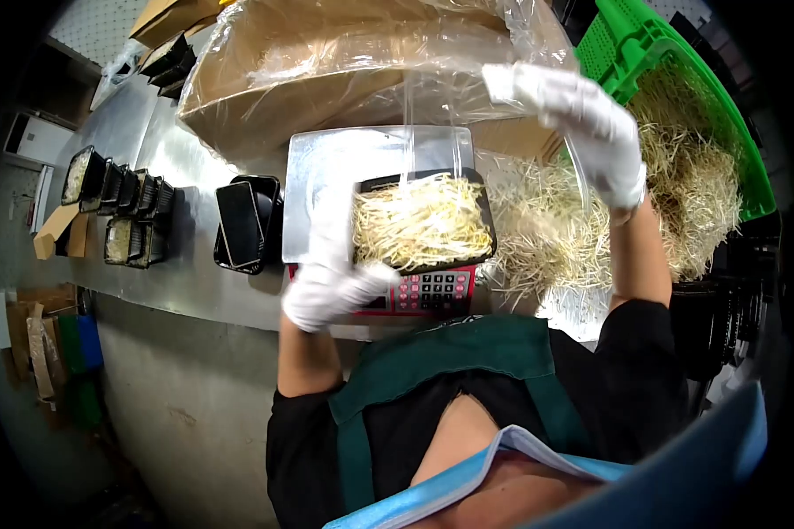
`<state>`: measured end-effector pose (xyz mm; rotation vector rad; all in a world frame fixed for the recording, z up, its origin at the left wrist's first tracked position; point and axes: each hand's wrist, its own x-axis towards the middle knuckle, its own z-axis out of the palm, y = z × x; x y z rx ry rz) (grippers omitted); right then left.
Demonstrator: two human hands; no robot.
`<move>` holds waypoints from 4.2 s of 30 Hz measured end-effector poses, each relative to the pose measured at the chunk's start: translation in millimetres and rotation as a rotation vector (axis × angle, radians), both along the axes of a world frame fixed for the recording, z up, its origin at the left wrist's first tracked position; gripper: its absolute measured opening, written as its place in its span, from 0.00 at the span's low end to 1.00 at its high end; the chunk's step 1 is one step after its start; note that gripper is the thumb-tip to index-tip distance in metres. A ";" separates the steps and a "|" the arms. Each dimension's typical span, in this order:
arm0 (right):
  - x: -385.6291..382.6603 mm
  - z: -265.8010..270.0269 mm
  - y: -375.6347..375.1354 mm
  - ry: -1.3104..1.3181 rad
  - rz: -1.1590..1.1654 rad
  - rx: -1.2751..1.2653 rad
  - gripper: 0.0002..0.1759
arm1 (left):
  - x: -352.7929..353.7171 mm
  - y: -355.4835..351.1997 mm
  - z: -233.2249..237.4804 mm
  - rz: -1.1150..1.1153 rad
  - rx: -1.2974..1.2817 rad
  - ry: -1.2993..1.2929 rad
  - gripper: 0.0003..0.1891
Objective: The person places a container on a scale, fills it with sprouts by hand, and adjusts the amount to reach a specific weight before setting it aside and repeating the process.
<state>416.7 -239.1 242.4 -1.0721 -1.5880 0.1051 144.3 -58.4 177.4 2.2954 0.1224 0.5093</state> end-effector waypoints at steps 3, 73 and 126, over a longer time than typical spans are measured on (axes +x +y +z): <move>-63.5 4.9 -3.8 0.250 0.225 -0.260 0.16 | 8.8 17.7 7.6 -0.163 -1.106 -0.245 0.47; -103.1 -57.0 51.6 -0.221 -0.816 -0.634 0.35 | -34.0 -47.8 -90.7 -0.112 -1.348 0.466 0.15; -47.2 -47.1 -408.2 -0.219 -2.098 -1.293 0.24 | -90.2 72.3 -94.4 0.334 -0.759 -0.642 0.30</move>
